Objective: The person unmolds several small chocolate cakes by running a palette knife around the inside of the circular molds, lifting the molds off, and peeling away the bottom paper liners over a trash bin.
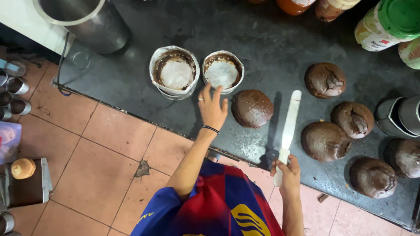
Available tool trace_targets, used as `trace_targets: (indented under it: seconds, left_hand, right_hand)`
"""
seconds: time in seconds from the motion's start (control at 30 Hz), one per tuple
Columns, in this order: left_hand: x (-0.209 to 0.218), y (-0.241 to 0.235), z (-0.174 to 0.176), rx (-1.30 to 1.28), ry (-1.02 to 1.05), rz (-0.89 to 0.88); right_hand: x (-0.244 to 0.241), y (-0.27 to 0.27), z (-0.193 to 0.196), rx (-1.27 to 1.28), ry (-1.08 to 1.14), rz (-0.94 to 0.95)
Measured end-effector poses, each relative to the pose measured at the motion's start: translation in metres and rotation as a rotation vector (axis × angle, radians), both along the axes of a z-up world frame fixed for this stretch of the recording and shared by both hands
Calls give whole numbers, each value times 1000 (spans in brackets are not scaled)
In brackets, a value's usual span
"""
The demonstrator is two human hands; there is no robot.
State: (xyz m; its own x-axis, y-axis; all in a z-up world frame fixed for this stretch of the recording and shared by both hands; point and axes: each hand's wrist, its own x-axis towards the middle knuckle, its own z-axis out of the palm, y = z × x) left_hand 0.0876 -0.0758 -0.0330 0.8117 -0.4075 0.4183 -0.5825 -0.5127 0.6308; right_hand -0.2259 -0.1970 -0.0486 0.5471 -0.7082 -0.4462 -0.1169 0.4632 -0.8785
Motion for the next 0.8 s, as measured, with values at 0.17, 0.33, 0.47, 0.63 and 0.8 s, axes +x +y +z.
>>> trace_targets:
  seconds: [0.17, 0.33, 0.47, 0.63, 0.8]
  left_hand:
    - [37, 4, -14, 256, -212, -122]
    - [71, -17, -26, 415, -158, -164]
    - [88, -37, -19, 358, -189, -116]
    - [61, -57, 13, 1, -90, -177]
    - [-53, -61, 17, -267, 513, -593]
  right_hand:
    - [18, 5, 4, -23, 62, -42]
    - [33, 8, 15, -37, 75, -22]
    - [24, 23, 26, -60, 64, -44]
    - [20, 31, 33, -9, 66, -86]
    - [4, 40, 31, 73, -37, -192]
